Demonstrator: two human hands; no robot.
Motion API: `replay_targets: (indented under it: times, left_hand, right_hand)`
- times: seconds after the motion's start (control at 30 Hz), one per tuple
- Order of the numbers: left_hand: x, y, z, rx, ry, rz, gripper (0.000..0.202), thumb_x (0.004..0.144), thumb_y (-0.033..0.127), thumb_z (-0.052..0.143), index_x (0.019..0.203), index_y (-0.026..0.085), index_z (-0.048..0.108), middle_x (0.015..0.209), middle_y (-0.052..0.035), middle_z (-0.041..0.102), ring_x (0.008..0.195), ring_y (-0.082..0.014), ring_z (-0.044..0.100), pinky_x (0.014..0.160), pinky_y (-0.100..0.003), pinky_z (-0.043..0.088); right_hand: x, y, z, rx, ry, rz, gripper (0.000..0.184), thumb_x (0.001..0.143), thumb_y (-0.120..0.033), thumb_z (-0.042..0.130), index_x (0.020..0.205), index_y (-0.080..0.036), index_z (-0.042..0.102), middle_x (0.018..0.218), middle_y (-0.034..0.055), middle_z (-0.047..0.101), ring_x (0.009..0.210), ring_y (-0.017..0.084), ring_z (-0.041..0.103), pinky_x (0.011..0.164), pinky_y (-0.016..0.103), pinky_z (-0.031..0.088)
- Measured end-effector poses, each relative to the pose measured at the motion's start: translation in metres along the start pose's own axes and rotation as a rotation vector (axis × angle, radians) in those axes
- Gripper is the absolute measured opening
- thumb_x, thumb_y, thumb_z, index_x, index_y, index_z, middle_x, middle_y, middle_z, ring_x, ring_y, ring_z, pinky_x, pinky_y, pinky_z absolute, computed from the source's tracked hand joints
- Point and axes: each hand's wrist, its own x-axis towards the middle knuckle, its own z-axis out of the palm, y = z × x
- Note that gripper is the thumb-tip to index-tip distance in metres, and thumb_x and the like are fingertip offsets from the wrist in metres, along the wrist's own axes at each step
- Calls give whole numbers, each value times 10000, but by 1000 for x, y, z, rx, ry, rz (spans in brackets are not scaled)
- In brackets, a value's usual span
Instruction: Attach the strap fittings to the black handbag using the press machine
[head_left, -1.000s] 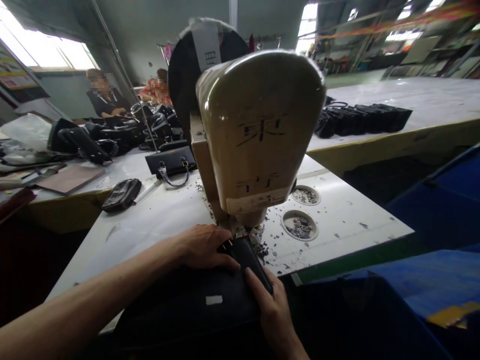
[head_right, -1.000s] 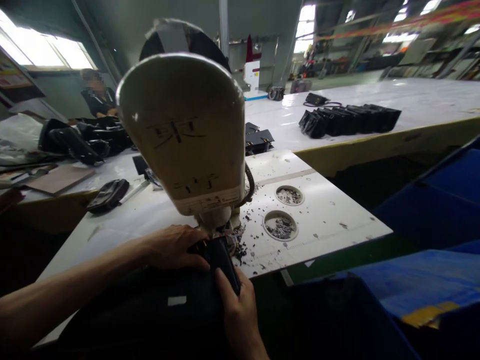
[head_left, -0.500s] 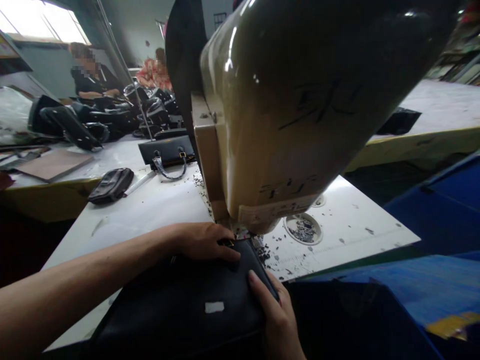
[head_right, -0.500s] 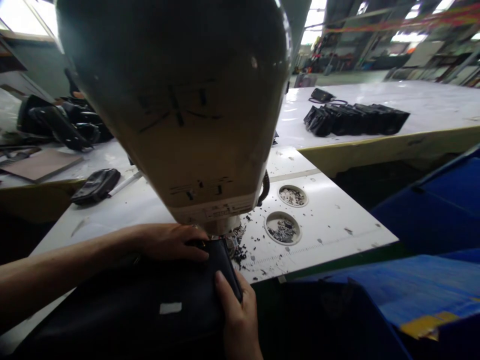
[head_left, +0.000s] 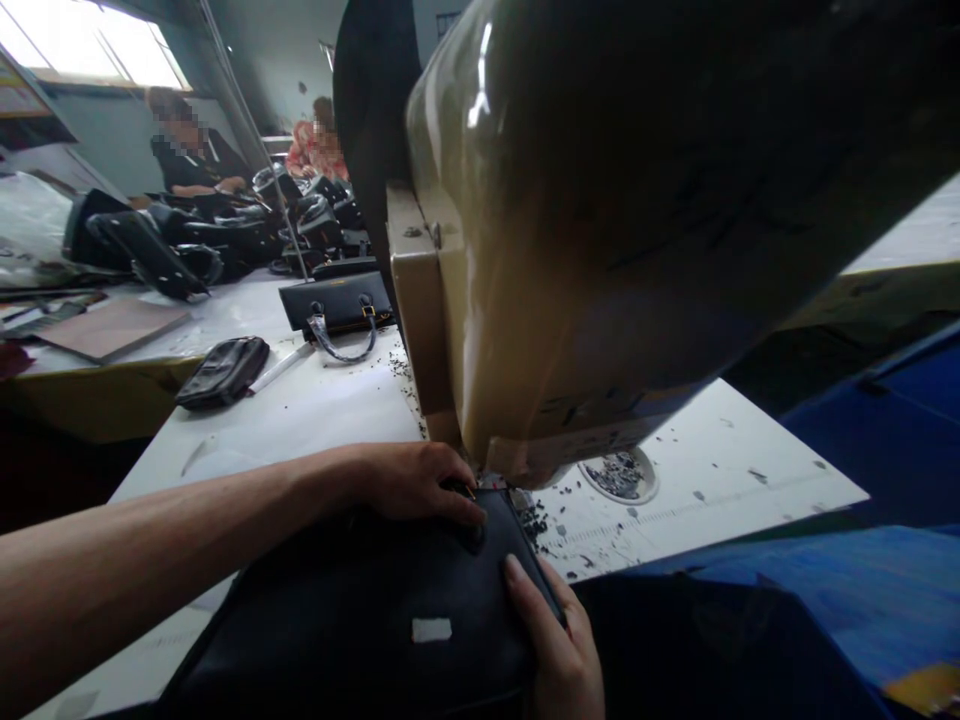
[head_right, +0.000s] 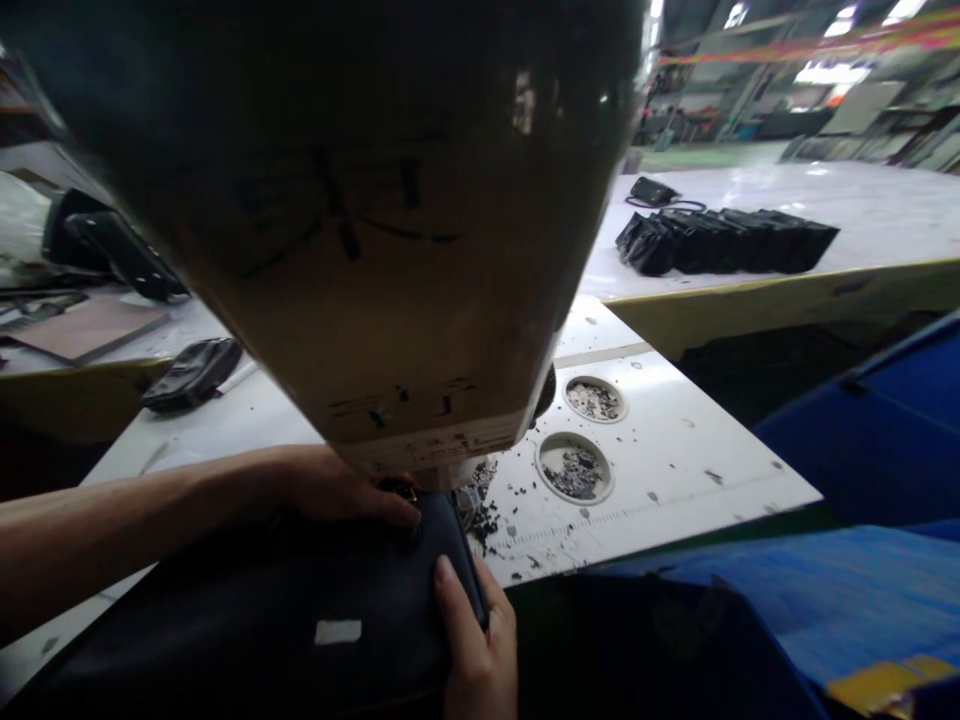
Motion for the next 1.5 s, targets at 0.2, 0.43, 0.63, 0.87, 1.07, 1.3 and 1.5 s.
replay_targets:
  times: [0.2,0.43,0.63,0.87,1.07,1.3,1.5]
  left_hand:
    - [1,-1,-5,-13,-44,21,346,915,516,643,1033,219,776,911,-1,789,893,-212,688,864,-275,512]
    - [0,3,-6,7,-25,12,360,919,538,621,1030,236,783,918,-2,792,913,-222,688,888,-288,501]
    - [1,4,-3,-20,-15,6,368,908,549,636,976,222,789,883,0,787,927,-225,684,889,-284,497]
    - [-1,2,0,-53,8,-6,366,906,555,649,995,230,790,917,-12,792,995,-237,684,911,-285,501]
    - [2,-3,1,-43,-18,-13,379,919,560,634,1034,229,778,944,-18,791,1026,-243,677,950,-300,487]
    - [1,-2,1,-46,-15,-24,371,915,539,638,1041,219,776,950,-24,788,1037,-246,674,942,-297,491]
    - [1,-3,2,-82,-7,-26,380,885,546,660,1014,210,782,945,-24,791,1009,-240,683,904,-280,497]
  right_hand:
    - [5,-3,-2,13,-77,-29,505,818,-471,820,1241,-203,753,1272,90,759,1264,384,645,896,399,639]
    - [5,-29,6,22,-81,85,630,758,-541,837,1271,-191,729,1182,114,785,1097,379,717,773,402,630]
    - [11,-42,-2,-41,-175,97,637,716,-563,850,1235,-206,750,1192,98,774,1028,368,719,733,383,601]
    - [16,-43,-6,-91,-146,54,604,714,-556,860,1193,-199,771,1206,90,775,1032,361,716,726,361,595]
    - [17,-35,-6,-65,-195,69,587,782,-553,808,1254,-211,738,1271,88,751,1089,372,707,721,372,600]
    - [16,-38,-5,-84,-150,50,576,746,-543,840,1205,-203,768,1238,86,767,1073,370,711,737,371,604]
    - [13,-38,0,-41,-101,31,595,721,-553,860,1174,-177,777,1214,88,777,1115,370,699,790,362,598]
